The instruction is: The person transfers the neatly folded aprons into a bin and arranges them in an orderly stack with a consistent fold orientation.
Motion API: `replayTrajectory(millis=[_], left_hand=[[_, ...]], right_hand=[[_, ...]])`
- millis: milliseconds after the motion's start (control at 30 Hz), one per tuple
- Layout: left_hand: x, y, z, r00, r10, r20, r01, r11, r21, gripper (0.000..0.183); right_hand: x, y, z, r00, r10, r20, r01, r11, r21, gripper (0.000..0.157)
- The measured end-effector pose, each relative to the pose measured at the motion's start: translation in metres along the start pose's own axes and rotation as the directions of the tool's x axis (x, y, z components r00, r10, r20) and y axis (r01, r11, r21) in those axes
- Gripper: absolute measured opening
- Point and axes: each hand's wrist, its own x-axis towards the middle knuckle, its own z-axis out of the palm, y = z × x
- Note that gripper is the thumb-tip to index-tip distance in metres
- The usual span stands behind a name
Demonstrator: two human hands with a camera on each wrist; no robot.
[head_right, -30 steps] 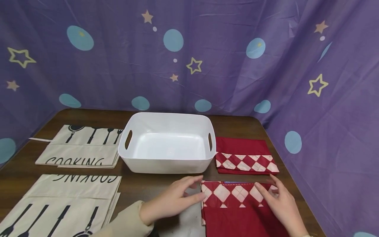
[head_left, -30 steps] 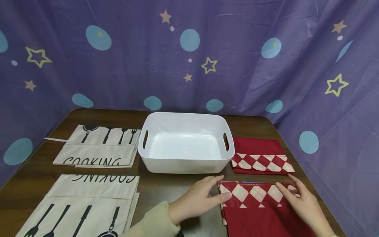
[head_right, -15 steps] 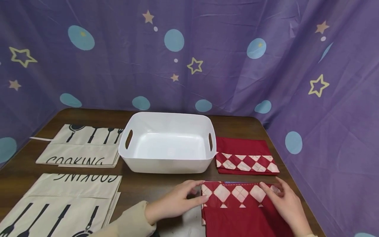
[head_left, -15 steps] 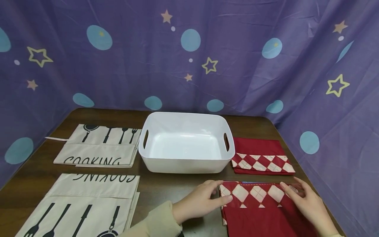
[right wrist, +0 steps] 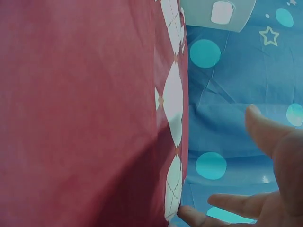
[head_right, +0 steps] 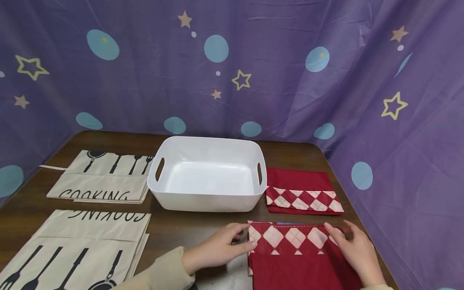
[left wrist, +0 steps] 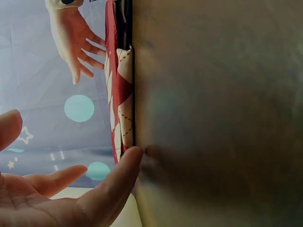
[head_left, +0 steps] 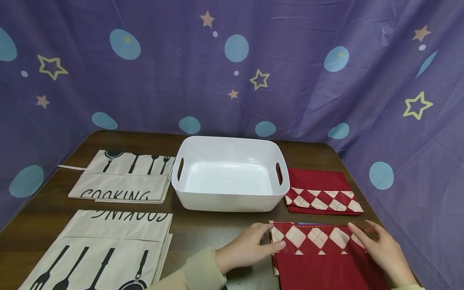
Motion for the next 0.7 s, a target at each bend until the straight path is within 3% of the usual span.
replayTrajectory(millis=[233,400,567,700], left_hand=[[0.004,-0.003,0.006,1.000,0.023,0.018,-0.023,1.000,-0.016,0.054],[0.005,-0.004,0.008,0.999,0.027,0.046,-0.025,0.999,-0.029,0.047],[0.009,-0.004,0.012,0.998,0.036,0.057,-0.034,0.999,-0.024,0.044],[0.012,-0.007,0.013,0.998,0.020,0.060,-0.011,0.988,-0.154,0.042]], right_hand=[[0.006,0.007,0.000,0.999,-0.015,0.035,0.018,0.997,-0.076,0.094],[0.008,0.009,0.002,0.999,-0.013,0.044,0.016,0.997,-0.074,0.094],[0.009,0.011,0.003,0.997,-0.075,0.018,0.077,0.990,-0.115,0.085],[0.011,0.013,0.003,0.994,-0.106,0.006,0.106,0.985,-0.134,0.080]])
